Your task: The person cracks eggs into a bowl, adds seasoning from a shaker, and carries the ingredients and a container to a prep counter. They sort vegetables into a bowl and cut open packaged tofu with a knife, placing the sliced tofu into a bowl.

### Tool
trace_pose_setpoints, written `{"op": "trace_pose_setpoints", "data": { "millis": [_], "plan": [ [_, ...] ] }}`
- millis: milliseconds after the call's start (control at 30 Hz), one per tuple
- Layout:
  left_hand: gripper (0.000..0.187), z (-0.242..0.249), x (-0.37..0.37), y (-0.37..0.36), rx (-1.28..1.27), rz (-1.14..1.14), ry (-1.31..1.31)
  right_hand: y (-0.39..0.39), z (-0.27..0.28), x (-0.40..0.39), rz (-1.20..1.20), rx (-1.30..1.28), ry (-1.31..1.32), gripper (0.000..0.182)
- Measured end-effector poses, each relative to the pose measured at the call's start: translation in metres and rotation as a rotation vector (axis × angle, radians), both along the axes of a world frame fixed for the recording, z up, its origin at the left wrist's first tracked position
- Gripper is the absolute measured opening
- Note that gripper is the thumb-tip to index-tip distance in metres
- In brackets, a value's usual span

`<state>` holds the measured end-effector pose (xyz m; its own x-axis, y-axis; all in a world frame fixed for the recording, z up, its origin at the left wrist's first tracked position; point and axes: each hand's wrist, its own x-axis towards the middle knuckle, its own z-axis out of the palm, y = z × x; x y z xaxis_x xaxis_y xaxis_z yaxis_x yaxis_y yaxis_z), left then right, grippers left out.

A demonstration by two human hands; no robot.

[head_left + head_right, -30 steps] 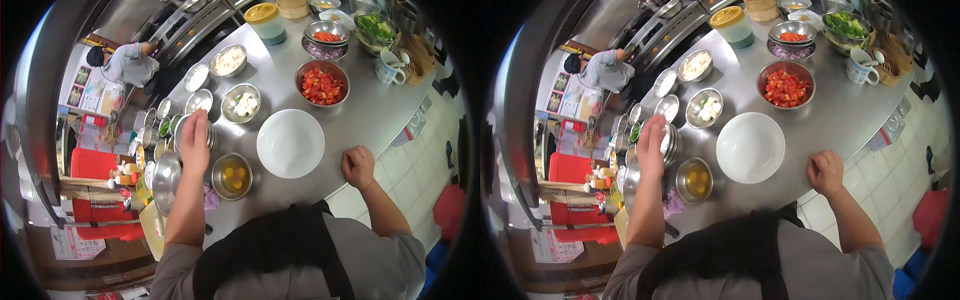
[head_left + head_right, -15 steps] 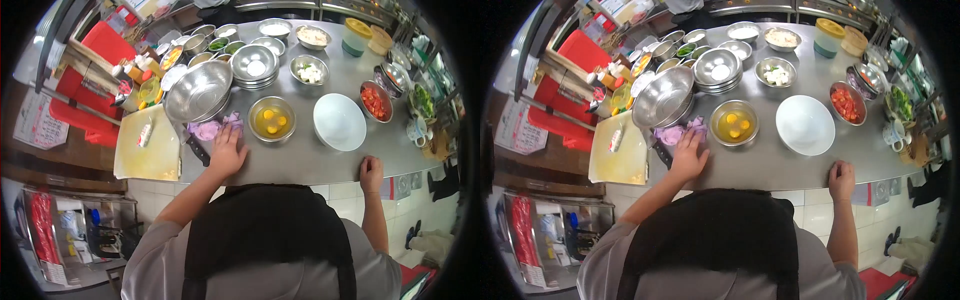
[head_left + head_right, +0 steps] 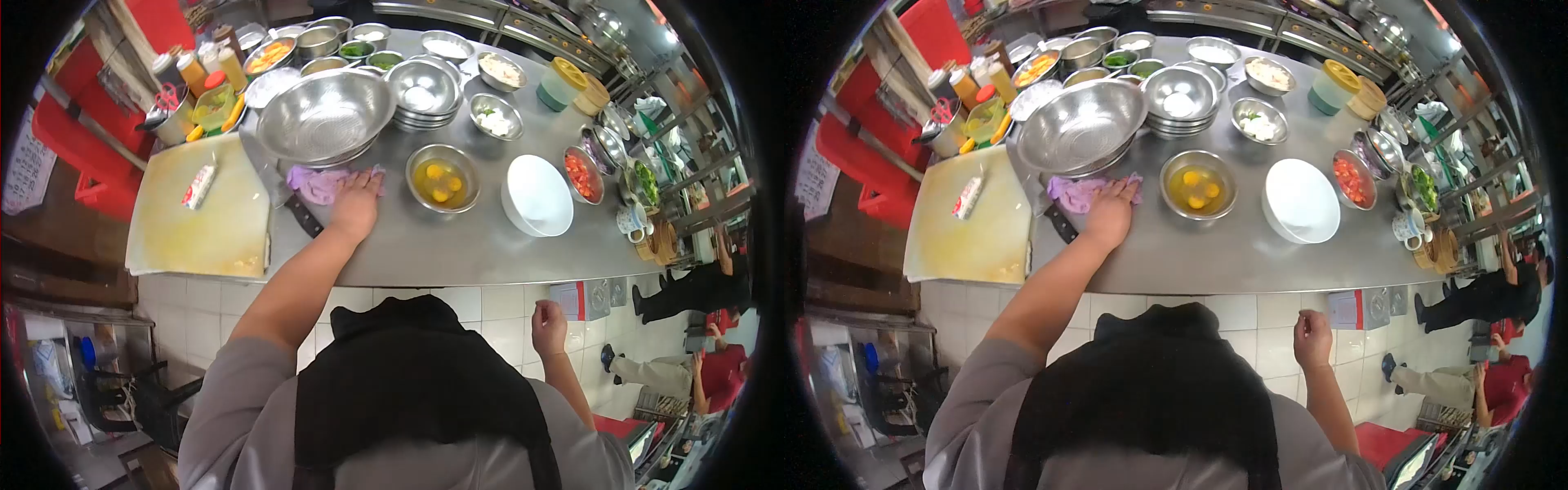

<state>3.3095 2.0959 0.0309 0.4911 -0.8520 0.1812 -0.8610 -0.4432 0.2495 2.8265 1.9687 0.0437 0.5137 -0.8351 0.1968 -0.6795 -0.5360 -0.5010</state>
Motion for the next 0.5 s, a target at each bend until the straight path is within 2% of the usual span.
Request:
{"op": "trace_pose_setpoints", "data": {
  "millis": [67, 167, 267, 400, 500],
  "plan": [
    [0.049, 0.001, -0.002, 0.008, -0.069, 0.006, -0.027, 0.022, 0.004, -0.013, 0.005, 0.039, 0.075, 0.011],
    [0.05, 0.046, -0.027, 0.04, -0.219, -0.024, -0.007, 0.045, 0.007, -0.037, 0.001, 0.078, 0.115, 0.01],
    [0.061, 0.066, -0.051, 0.087, -0.206, 0.206, 0.02, 0.061, 0.01, -0.051, -0.011, 0.1, 0.116, 0.01],
    [0.077, 0.054, -0.06, 0.116, -0.037, 0.483, 0.024, 0.064, 0.007, -0.056, 0.025, 0.193, 0.137, 0.012],
    [0.073, 0.046, -0.06, 0.111, -0.183, 0.552, 0.292, 0.05, 0.007, -0.05, 0.13, 0.229, 0.139, 0.014]
  ]
}}
